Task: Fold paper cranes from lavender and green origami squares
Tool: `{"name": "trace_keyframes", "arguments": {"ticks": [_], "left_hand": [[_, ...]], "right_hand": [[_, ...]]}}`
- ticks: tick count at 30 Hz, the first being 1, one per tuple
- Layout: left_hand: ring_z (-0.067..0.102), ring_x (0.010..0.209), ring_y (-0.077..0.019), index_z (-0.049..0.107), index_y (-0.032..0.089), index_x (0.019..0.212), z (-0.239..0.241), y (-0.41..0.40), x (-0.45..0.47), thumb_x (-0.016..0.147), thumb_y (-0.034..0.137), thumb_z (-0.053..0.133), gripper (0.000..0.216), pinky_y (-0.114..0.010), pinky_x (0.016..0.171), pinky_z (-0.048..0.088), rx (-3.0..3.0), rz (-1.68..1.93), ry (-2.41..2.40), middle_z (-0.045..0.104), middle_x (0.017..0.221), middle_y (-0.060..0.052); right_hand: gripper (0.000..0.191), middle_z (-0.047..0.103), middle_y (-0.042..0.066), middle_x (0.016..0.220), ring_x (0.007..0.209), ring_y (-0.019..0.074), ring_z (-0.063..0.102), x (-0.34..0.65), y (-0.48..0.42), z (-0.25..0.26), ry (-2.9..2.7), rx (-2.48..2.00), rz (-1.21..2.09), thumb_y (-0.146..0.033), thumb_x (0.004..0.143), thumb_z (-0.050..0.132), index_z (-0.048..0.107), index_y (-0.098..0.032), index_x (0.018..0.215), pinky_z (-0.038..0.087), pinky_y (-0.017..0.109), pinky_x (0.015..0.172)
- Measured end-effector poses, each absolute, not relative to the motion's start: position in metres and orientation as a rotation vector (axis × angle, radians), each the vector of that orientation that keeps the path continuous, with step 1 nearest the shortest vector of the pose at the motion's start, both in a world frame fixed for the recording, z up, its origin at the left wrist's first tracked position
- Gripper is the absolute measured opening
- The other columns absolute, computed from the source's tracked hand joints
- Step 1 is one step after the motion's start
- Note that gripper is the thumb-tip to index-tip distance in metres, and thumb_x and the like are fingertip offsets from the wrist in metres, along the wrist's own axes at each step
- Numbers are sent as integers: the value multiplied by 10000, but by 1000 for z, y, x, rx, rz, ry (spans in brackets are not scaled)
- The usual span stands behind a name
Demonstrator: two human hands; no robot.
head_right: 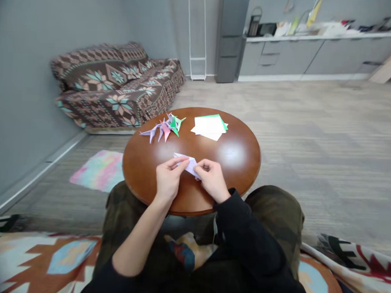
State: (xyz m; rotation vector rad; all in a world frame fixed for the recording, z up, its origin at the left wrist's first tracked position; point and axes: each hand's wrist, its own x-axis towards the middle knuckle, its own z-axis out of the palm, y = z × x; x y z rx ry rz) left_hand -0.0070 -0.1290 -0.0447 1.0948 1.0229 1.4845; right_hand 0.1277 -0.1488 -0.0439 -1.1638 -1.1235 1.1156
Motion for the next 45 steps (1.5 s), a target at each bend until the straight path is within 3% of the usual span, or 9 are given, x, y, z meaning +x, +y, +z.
{"name": "trace_keyframes", "arguments": {"ticks": [11, 17, 20, 23, 29, 34, 38, 41, 45], "left_hand": [[692, 742, -126, 762, 139, 915, -44, -106, -32, 727, 266, 811, 232, -240, 751, 530, 878, 1898, 1024, 764, 844, -45], [709, 626, -159, 569, 188, 993, -36, -123, -29, 769, 263, 736, 290, -264, 599, 576, 1228, 1204, 850, 686, 782, 5], [669, 533, -128, 442, 221, 1242, -32, -132, -21, 797, 269, 740, 538, -222, 508, 533, 1350, 997, 714, 692, 816, 11], [687, 562, -139, 344, 219, 1346, -32, -131, -20, 775, 277, 791, 728, -218, 541, 540, 1327, 1002, 765, 710, 770, 14], [741, 675, -194, 632, 115, 1045, -34, -127, -28, 698, 359, 881, 492, -268, 625, 586, 1255, 936, 886, 765, 768, -87], [730, 642, -182, 715, 100, 840, -32, -129, -29, 654, 357, 910, 373, -271, 644, 588, 1241, 877, 873, 762, 704, -87], [730, 625, -191, 735, 99, 817, -32, -129, -30, 659, 345, 907, 338, -286, 646, 589, 1269, 836, 888, 769, 703, -100], [730, 628, -184, 738, 101, 823, -35, -127, -32, 675, 327, 899, 315, -272, 641, 582, 1272, 813, 879, 773, 711, -101], [732, 629, -183, 741, 102, 840, -38, -125, -33, 679, 335, 898, 323, -267, 633, 583, 1239, 817, 876, 780, 729, -102]], "right_hand": [[72, 595, -23, 523, 435, 108, 523, 133, -155, -48, -1062, -1210, 1151, -237, 680, 656, 646, -167, 665, 413, 218, 407], [258, 651, 13, 678, 581, 137, 611, 139, -152, -46, -1071, -1093, 1205, -425, 777, 684, 675, -167, 798, 525, 265, 535], [252, 625, -18, 591, 500, 112, 554, 140, -151, -47, -1151, -1075, 1192, -407, 779, 740, 642, -174, 780, 455, 241, 501], [228, 561, -53, 518, 436, 92, 474, 141, -152, -49, -1152, -1071, 1110, -376, 809, 725, 615, -186, 750, 370, 228, 455], [195, 592, -46, 564, 452, 98, 487, 145, -155, -50, -1277, -1068, 1094, -346, 854, 703, 610, -194, 774, 382, 230, 458], [197, 673, -8, 643, 503, 126, 574, 150, -157, -47, -1455, -1112, 1114, -347, 867, 691, 635, -180, 778, 447, 251, 502], [190, 695, 6, 657, 537, 138, 599, 154, -155, -43, -1545, -1135, 1062, -333, 860, 677, 713, -147, 872, 454, 253, 527], [151, 625, -21, 551, 472, 126, 560, 159, -153, -43, -1550, -1162, 1089, -282, 858, 633, 695, -153, 807, 442, 247, 491], [187, 664, 9, 632, 521, 134, 603, 164, -151, -45, -1454, -1076, 1201, -301, 883, 588, 657, -171, 769, 498, 261, 522]]}}
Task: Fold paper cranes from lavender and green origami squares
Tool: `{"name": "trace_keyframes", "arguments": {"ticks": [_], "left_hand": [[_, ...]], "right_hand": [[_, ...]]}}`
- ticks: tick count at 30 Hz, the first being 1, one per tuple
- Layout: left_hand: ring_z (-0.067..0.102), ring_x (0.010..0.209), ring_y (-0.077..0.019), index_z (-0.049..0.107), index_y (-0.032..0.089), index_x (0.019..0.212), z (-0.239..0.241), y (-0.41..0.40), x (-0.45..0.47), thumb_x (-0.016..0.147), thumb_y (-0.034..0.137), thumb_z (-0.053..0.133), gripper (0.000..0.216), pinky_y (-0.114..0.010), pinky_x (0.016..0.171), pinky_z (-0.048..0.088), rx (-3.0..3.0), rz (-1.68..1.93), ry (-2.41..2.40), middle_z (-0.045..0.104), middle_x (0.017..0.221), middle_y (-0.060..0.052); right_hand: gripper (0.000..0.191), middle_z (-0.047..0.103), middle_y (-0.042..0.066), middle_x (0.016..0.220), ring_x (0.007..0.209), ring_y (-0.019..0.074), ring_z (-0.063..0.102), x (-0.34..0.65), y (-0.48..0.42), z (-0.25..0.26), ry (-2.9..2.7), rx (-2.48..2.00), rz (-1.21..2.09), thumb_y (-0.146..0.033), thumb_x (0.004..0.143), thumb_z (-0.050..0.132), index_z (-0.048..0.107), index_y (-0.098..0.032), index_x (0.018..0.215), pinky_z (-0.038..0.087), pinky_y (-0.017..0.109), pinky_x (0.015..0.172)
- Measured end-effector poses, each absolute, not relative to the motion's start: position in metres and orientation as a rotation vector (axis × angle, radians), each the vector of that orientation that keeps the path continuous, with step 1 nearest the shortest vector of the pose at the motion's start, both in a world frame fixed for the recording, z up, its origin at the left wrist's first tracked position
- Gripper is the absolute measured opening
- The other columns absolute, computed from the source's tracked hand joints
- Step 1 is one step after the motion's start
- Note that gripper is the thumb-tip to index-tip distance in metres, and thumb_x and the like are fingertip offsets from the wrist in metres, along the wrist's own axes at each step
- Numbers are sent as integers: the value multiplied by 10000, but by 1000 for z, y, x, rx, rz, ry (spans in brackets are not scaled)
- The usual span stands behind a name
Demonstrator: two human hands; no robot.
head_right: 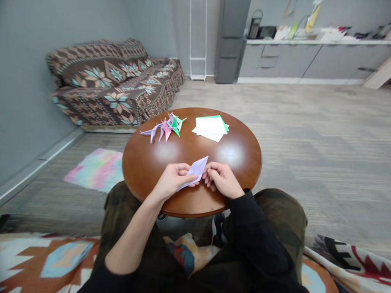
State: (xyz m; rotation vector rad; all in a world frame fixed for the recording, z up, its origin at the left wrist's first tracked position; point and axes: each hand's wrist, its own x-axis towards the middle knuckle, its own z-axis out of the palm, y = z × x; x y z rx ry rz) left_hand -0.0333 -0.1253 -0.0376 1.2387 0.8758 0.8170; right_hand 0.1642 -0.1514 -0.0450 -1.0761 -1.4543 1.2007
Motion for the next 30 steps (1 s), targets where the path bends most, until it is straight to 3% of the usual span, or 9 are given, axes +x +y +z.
{"name": "trace_keyframes", "arguments": {"ticks": [3, 9, 14, 22, 24, 27, 30], "left_hand": [[738, 642, -181, 737, 98, 843, -36, -126, -33, 654, 338, 918, 355, -255, 635, 587, 1211, 813, 868, 782, 737, -107], [774, 759, -198, 746, 102, 929, -33, -128, -33, 688, 358, 904, 385, -264, 712, 624, 1128, 843, 851, 802, 857, -137], [771, 725, -198, 751, 102, 893, -33, -129, -34, 701, 387, 891, 371, -275, 691, 629, 1131, 858, 853, 802, 861, -148], [718, 621, -162, 738, 124, 859, -34, -128, -33, 737, 393, 841, 312, -252, 604, 575, 1129, 1009, 837, 778, 769, -97], [618, 503, -109, 704, 134, 776, -36, -125, -37, 751, 361, 813, 252, -207, 494, 474, 1160, 1104, 859, 719, 649, -44], [420, 411, -55, 627, 152, 667, -38, -123, -43, 758, 289, 769, 217, -184, 419, 285, 1290, 1101, 868, 540, 491, 44], [379, 431, -58, 615, 160, 672, -34, -126, -43, 765, 274, 740, 194, -199, 441, 251, 1432, 961, 832, 478, 495, 59]], "right_hand": [[217, 657, -4, 622, 494, 127, 585, 164, -150, -47, -1433, -1049, 1255, -385, 883, 662, 654, -173, 835, 481, 254, 494], [322, 567, -45, 512, 393, 82, 467, 164, -147, -52, -1200, -1060, 1116, -404, 836, 738, 571, -190, 661, 359, 220, 404], [262, 571, -36, 485, 372, 101, 467, 160, -149, -51, -1240, -1108, 1141, -398, 795, 761, 662, -168, 717, 365, 235, 364], [280, 633, 33, 505, 395, 123, 509, 157, -150, -50, -1235, -1119, 1099, -315, 801, 644, 646, -168, 563, 406, 254, 392], [252, 689, 67, 591, 483, 155, 588, 170, -148, -47, -1242, -1106, 1087, -315, 804, 635, 690, -160, 612, 479, 280, 474], [300, 740, 89, 849, 726, 195, 664, 190, -146, -37, -1143, -1129, 830, -404, 900, 566, 757, -173, 912, 524, 296, 605], [360, 735, 81, 1067, 955, 229, 672, 192, -151, -25, -1353, -1196, 718, -362, 836, 727, 716, -209, 1161, 527, 318, 785]]}}
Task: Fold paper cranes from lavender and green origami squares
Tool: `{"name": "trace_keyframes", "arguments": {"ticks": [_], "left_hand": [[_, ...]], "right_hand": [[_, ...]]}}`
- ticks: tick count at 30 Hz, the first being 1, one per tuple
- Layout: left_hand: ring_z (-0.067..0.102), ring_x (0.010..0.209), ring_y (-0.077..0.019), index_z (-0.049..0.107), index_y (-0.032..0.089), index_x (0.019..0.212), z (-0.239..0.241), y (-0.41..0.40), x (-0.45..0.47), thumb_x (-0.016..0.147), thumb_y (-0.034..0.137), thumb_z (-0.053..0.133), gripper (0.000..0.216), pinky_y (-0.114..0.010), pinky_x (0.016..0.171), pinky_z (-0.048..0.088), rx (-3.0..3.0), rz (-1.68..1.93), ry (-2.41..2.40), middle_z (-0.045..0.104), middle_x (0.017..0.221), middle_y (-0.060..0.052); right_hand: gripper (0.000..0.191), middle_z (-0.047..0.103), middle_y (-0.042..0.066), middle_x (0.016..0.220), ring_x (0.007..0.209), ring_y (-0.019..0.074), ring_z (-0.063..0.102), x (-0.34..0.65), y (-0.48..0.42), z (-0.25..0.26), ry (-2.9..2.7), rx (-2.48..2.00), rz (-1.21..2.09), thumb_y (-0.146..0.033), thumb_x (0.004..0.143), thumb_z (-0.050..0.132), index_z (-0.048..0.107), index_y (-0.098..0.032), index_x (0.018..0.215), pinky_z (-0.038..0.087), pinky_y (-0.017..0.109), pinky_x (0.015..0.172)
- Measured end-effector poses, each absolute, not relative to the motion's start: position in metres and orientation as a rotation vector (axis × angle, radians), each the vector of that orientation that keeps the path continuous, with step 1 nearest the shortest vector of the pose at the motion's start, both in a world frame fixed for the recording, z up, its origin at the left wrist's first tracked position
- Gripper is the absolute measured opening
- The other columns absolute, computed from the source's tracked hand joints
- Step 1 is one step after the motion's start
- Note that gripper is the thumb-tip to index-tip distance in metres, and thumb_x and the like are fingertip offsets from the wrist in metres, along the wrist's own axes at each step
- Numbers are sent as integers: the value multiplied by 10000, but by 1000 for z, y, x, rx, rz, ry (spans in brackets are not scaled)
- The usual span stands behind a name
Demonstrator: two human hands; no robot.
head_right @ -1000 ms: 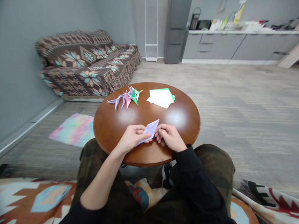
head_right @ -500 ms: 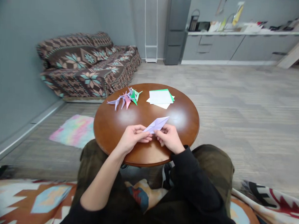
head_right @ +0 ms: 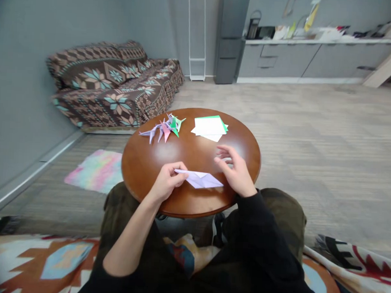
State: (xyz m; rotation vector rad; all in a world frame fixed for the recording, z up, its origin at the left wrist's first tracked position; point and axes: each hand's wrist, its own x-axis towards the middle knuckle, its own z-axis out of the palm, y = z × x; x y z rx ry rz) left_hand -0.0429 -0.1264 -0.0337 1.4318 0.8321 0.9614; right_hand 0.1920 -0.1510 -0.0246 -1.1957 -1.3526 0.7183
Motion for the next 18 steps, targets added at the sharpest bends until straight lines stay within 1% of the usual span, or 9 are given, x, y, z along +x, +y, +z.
{"name": "trace_keyframes", "arguments": {"ticks": [1, 3, 6, 10, 13, 16, 18], "left_hand": [[395, 440, -64, 624, 161, 691, -32, -128, -42, 775, 288, 736, 189, -204, 447, 260, 1463, 920, 830, 491, 513, 53], [430, 453, -76, 640, 162, 731, -29, -130, -39, 796, 322, 732, 195, -212, 454, 280, 1486, 878, 837, 533, 551, 37], [424, 452, -68, 649, 157, 753, -30, -130, -36, 787, 351, 766, 229, -212, 450, 282, 1449, 917, 833, 557, 582, 29], [395, 432, -57, 649, 161, 785, -35, -126, -35, 785, 376, 788, 256, -203, 426, 271, 1322, 1042, 800, 525, 562, 52], [410, 415, -63, 607, 174, 748, -40, -124, -35, 807, 365, 775, 262, -199, 418, 284, 1282, 1095, 786, 517, 518, 62], [391, 395, -57, 552, 178, 683, -43, -122, -35, 816, 334, 768, 299, -189, 408, 264, 1257, 1153, 806, 496, 476, 69], [378, 395, -49, 550, 175, 677, -44, -122, -36, 824, 320, 761, 295, -181, 406, 257, 1225, 1191, 808, 483, 475, 74]], "right_hand": [[331, 744, 73, 1026, 929, 228, 676, 188, -154, -21, -1470, -1192, 806, -368, 845, 728, 728, -204, 1133, 521, 318, 791], [240, 752, 52, 879, 785, 201, 659, 177, -160, -18, -1701, -1186, 998, -398, 892, 686, 767, -182, 958, 495, 299, 721], [308, 704, 24, 748, 653, 158, 582, 164, -166, -20, -1761, -1175, 1130, -441, 926, 644, 762, -162, 872, 421, 270, 610], [322, 670, 12, 706, 619, 140, 543, 162, -164, -26, -1632, -1149, 1231, -454, 898, 680, 739, -146, 827, 385, 262, 589], [332, 662, 11, 701, 616, 137, 533, 162, -162, -28, -1570, -1146, 1287, -465, 878, 700, 726, -141, 811, 369, 263, 586], [351, 626, 6, 678, 613, 132, 498, 160, -161, -29, -1576, -1179, 1238, -472, 897, 667, 711, -139, 791, 345, 268, 584], [366, 602, 2, 662, 606, 130, 477, 158, -160, -30, -1586, -1191, 1199, -471, 917, 632, 701, -140, 776, 338, 272, 583]]}}
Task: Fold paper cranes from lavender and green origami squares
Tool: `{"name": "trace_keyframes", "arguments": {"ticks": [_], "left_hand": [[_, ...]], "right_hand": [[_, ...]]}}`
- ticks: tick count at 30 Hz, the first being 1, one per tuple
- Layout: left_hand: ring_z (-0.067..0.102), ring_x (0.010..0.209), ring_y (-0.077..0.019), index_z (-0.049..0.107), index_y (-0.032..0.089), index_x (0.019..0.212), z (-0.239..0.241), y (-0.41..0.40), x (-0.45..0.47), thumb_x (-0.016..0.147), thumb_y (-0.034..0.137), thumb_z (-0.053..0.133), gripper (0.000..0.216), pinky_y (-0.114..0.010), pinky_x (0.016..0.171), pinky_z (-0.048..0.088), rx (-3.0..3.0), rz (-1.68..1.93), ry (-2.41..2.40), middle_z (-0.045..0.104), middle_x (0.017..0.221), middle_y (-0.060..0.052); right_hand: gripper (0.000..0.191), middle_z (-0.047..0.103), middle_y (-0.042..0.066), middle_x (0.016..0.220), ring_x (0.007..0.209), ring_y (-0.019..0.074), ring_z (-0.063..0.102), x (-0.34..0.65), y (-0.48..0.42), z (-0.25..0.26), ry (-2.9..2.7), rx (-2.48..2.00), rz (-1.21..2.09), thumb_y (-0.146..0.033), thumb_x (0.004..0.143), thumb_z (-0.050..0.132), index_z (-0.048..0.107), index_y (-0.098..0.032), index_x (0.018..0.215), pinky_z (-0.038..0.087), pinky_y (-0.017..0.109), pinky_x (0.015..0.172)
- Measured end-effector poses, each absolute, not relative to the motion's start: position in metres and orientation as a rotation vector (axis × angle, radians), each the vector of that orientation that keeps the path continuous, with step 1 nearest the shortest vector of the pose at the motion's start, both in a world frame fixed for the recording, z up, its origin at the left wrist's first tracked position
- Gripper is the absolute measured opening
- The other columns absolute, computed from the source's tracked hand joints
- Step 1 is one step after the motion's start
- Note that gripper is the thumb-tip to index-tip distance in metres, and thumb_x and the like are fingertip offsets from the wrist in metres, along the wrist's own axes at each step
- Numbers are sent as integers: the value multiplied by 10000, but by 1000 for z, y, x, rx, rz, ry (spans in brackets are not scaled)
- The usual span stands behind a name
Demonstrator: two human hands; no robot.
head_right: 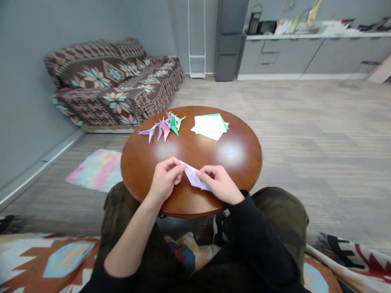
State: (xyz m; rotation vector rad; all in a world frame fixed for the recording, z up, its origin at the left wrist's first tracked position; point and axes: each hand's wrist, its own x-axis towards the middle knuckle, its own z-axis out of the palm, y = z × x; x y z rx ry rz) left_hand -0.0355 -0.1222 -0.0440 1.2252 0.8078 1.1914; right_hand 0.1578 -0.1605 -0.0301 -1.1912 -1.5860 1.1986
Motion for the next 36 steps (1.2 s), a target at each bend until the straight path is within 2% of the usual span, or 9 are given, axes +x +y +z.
{"name": "trace_keyframes", "arguments": {"ticks": [5, 8, 11, 13, 15, 19, 21, 29, 36], "left_hand": [[585, 596, -98, 678, 142, 826, -39, -125, -33, 801, 337, 783, 222, -195, 552, 472, 1203, 1066, 748, 658, 699, -6], [642, 693, -130, 696, 118, 882, -36, -127, -29, 775, 326, 807, 259, -228, 646, 535, 1227, 1025, 753, 704, 807, -53], [664, 719, -142, 644, 151, 1064, -36, -128, -28, 777, 285, 805, 356, -245, 684, 552, 1223, 1093, 760, 697, 829, -32], [666, 701, -137, 537, 216, 1273, -36, -129, -28, 784, 251, 798, 556, -241, 673, 546, 1225, 1129, 717, 683, 845, -2], [664, 698, -127, 468, 265, 1359, -36, -130, -29, 798, 225, 784, 645, -229, 675, 534, 1257, 1139, 661, 671, 867, 12], [696, 810, -149, 665, 189, 1122, -34, -129, -34, 831, 226, 755, 307, -235, 752, 544, 1413, 1058, 664, 704, 921, -37], [715, 841, -171, 713, 159, 1024, -33, -127, -38, 832, 247, 759, 216, -257, 791, 562, 1453, 1022, 689, 735, 940, -64], [762, 762, -191, 726, 153, 904, -34, -120, -55, 774, 296, 827, 218, -287, 771, 610, 1450, 913, 736, 784, 867, -65], [779, 743, -194, 729, 138, 866, -37, -120, -56, 754, 291, 850, 224, -258, 727, 618, 1416, 916, 767, 794, 825, -72]], "right_hand": [[341, 620, -1, 672, 589, 133, 516, 150, -160, -34, -1520, -1144, 1186, -471, 940, 603, 683, -158, 830, 371, 272, 574], [261, 618, -42, 638, 550, 143, 566, 145, -161, -36, -1370, -1119, 1146, -450, 916, 664, 582, -209, 972, 405, 262, 551], [268, 647, -42, 693, 592, 161, 633, 144, -162, -34, -1338, -1086, 1103, -430, 912, 682, 501, -240, 965, 460, 268, 570], [242, 668, -9, 761, 657, 162, 650, 145, -163, -32, -1424, -1083, 1093, -429, 925, 661, 541, -221, 895, 484, 276, 614], [248, 677, 10, 792, 706, 160, 647, 147, -164, -30, -1492, -1108, 1099, -421, 902, 690, 591, -199, 853, 484, 279, 662], [255, 699, 6, 784, 697, 155, 622, 156, -166, -27, -1522, -1175, 1126, -377, 802, 797, 635, -186, 855, 455, 277, 675], [230, 697, 1, 779, 681, 148, 600, 162, -166, -27, -1566, -1204, 1101, -355, 797, 799, 660, -183, 861, 434, 274, 663], [193, 699, 9, 803, 710, 161, 584, 173, -167, -27, -1693, -1237, 1118, -368, 828, 769, 719, -187, 873, 427, 286, 685], [172, 688, 8, 746, 640, 145, 545, 168, -167, -23, -1670, -1304, 1029, -348, 812, 761, 736, -179, 828, 402, 270, 607]]}}
